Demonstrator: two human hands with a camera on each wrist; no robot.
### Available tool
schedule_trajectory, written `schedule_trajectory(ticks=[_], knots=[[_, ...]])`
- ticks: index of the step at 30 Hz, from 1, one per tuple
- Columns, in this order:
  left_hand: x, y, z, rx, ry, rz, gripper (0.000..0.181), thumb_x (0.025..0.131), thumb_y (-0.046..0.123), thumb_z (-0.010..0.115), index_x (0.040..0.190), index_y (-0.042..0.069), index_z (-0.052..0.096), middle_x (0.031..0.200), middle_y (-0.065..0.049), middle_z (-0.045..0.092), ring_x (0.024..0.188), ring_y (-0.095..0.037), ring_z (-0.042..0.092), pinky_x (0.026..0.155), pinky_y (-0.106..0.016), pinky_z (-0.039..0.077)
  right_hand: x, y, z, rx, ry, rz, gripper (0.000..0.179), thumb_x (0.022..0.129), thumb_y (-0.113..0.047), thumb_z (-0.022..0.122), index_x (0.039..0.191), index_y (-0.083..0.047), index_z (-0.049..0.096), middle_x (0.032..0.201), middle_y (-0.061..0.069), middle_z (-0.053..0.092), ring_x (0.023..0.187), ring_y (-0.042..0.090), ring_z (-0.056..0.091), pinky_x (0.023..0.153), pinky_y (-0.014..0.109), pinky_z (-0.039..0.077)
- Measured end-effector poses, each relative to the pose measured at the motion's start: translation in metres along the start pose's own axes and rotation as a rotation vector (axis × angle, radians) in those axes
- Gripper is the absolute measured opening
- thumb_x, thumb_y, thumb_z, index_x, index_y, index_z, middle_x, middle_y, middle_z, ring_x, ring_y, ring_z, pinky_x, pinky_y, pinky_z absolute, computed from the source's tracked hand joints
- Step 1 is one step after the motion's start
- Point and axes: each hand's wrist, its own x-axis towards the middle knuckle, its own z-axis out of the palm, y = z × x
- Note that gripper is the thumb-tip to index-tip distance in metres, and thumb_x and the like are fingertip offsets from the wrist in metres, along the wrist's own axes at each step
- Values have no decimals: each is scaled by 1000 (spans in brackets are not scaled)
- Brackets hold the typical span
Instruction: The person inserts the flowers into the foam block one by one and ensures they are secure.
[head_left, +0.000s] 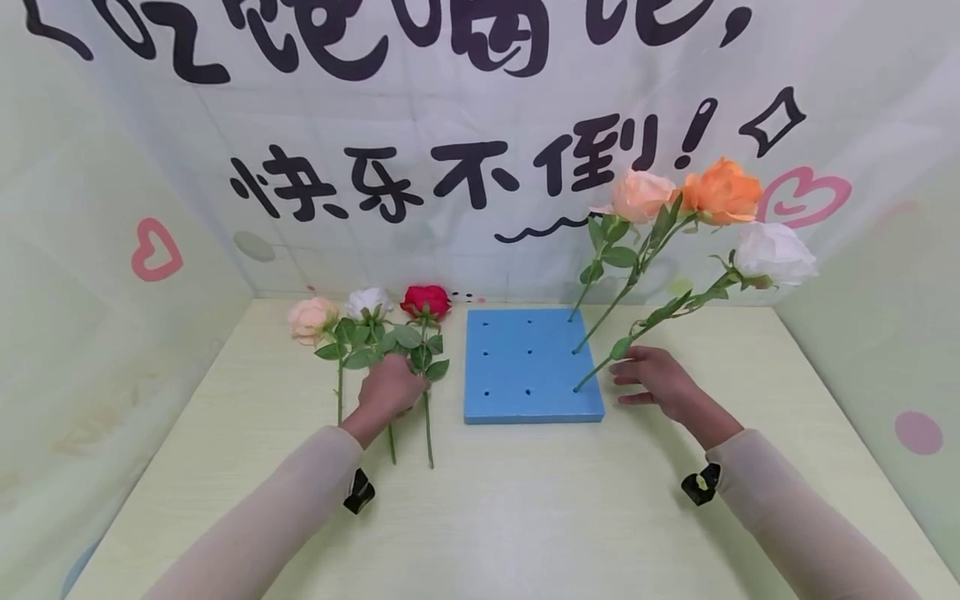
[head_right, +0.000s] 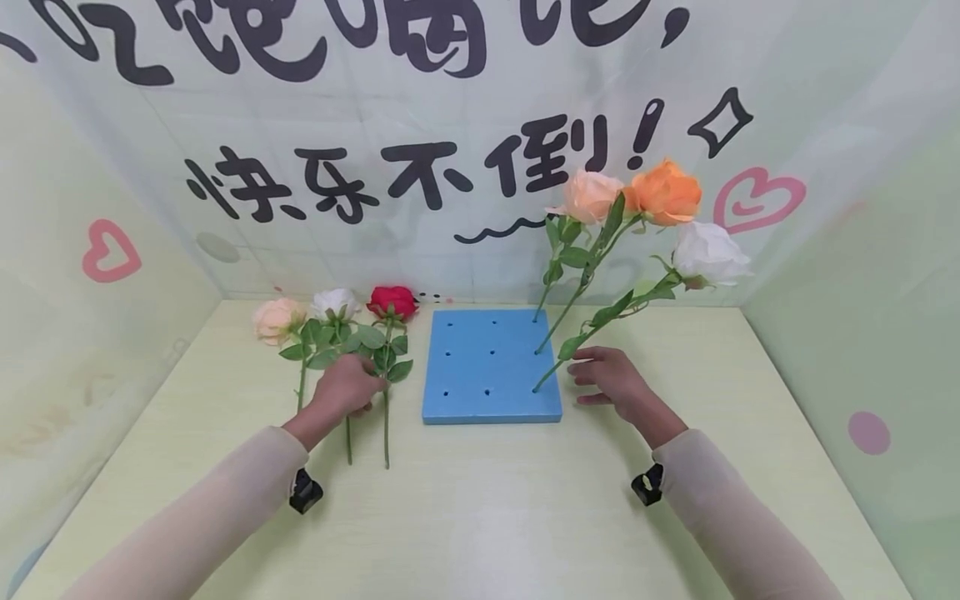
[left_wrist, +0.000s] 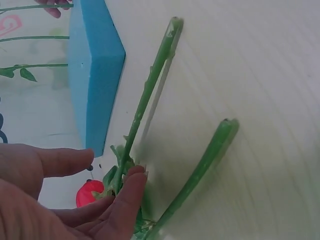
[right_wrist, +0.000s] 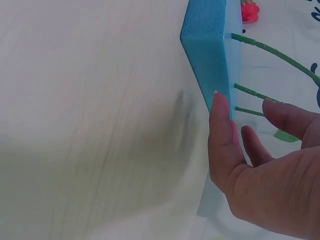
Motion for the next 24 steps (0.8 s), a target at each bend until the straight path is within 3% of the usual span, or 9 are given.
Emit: schedule_trajectory(ticks=[3,12,18,24], knots=[[2,-1,4,-4,-18,-18,38,86,19,66,56,15,42,46,1,45,41,-14,49,37,-24,35,0,2,6,-9,-34,26,54,98,-16,56,141,8,37,131,24,52,117,34,54,83,40,59],[8,-1,13,-9,-21,-49,34,83,9,63,56,13,42,45,0,45,44,-19,58,37,-25,38,6,5,19,-17,-53,66,53,95,-15,59,138,10,40,103,12,63,86,16,64,76,34,60],[10,0,17,-35,-27,-52,35,82,6,63,57,14,40,45,0,45,45,-20,59,39,-25,39,11,8,23,-29,-27,76,52,94,-14,61,137,10,41,101,12,64,82,14,65,73,33,60],[14,0,20,-32,-23,-45,33,83,2,53,57,15,37,46,2,38,45,-20,61,38,-25,42,11,7,24,-38,-23,89,50,94,-9,60,136,10,42,99,11,64,80,14,66,73,32,60]])
